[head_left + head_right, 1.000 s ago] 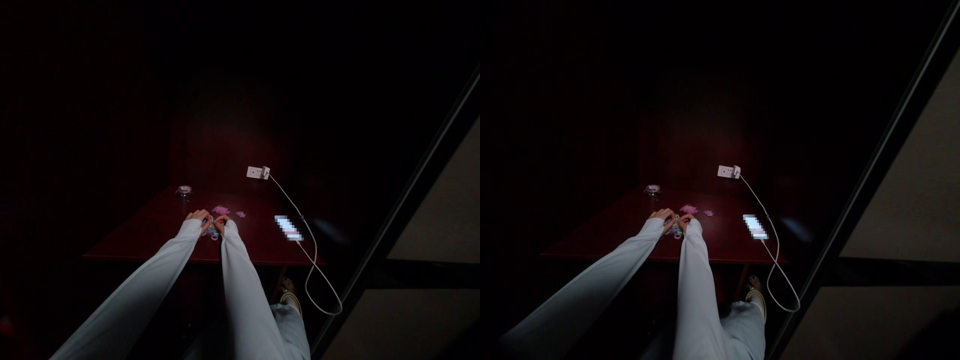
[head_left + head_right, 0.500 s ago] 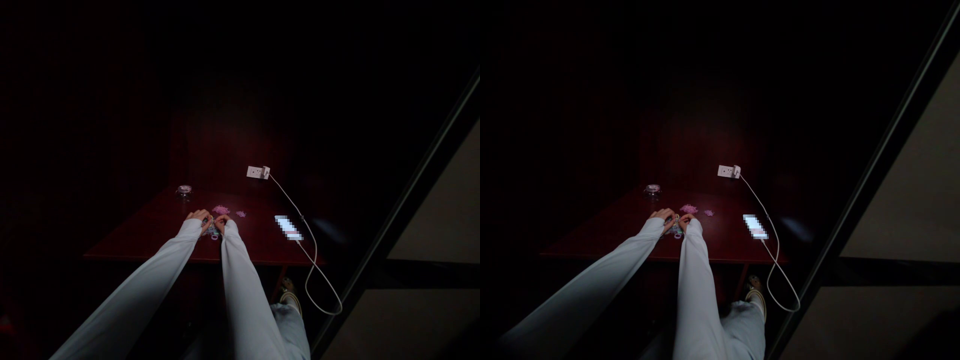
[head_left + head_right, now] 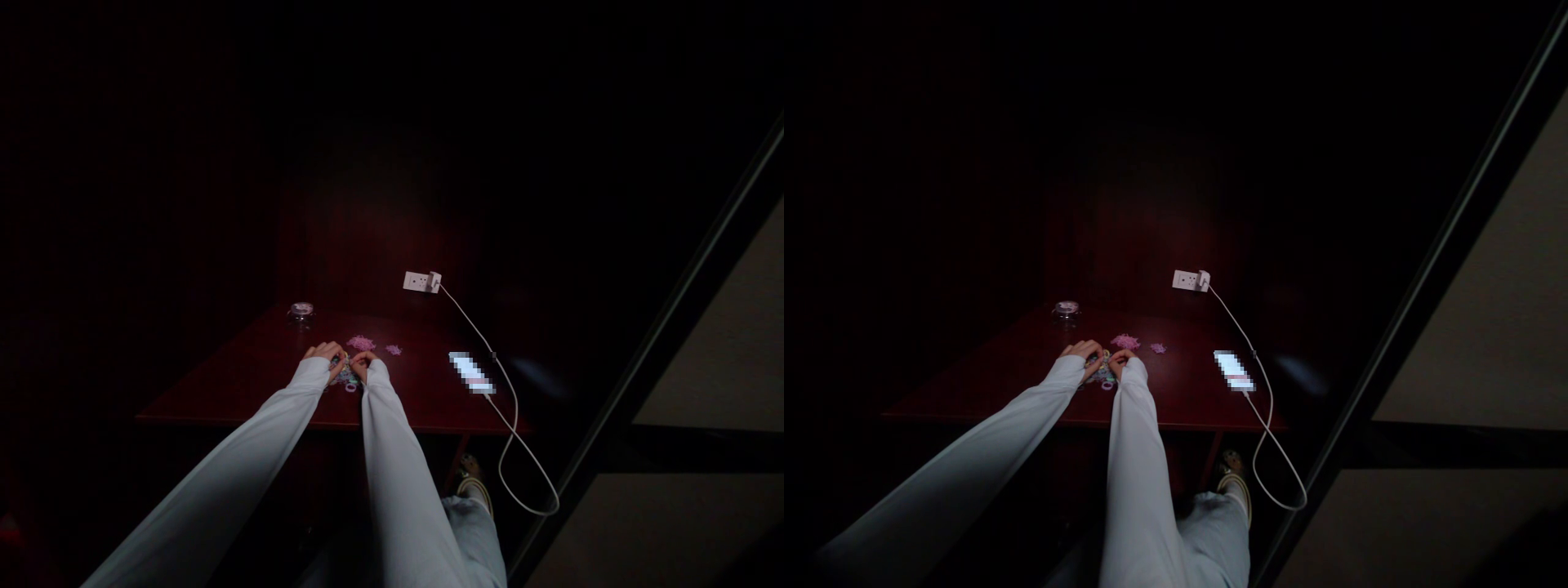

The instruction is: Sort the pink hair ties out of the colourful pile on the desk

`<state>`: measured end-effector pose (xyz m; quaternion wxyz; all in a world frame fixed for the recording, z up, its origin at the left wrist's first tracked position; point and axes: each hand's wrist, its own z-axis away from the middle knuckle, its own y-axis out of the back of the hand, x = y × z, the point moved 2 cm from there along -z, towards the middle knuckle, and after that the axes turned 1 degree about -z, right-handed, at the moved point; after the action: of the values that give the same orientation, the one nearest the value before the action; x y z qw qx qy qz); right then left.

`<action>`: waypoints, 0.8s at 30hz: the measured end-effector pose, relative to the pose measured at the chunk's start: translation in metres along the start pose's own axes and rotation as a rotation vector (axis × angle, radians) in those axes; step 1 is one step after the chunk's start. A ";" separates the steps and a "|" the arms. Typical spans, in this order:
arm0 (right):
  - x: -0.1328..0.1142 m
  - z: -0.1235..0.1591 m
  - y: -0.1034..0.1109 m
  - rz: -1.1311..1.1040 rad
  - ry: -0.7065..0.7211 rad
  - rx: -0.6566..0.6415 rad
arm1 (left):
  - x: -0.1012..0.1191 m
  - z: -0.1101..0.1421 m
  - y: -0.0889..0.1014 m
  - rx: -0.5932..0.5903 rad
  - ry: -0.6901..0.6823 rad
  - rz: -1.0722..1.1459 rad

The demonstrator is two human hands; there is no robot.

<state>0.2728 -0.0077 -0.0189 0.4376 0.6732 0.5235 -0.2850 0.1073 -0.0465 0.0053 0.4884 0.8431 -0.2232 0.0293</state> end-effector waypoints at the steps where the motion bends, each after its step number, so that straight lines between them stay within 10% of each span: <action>1: -0.001 0.000 0.000 -0.008 -0.028 -0.003 | 0.000 0.000 0.000 0.002 0.002 0.002; 24: -0.013 0.001 0.001 -0.082 -0.164 -0.008 | -0.010 -0.002 -0.006 -0.007 -0.010 0.026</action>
<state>0.2703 -0.0148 -0.0084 0.4695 0.6240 0.5142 -0.3547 0.1014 -0.0386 -0.0014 0.4901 0.8384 -0.2364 0.0306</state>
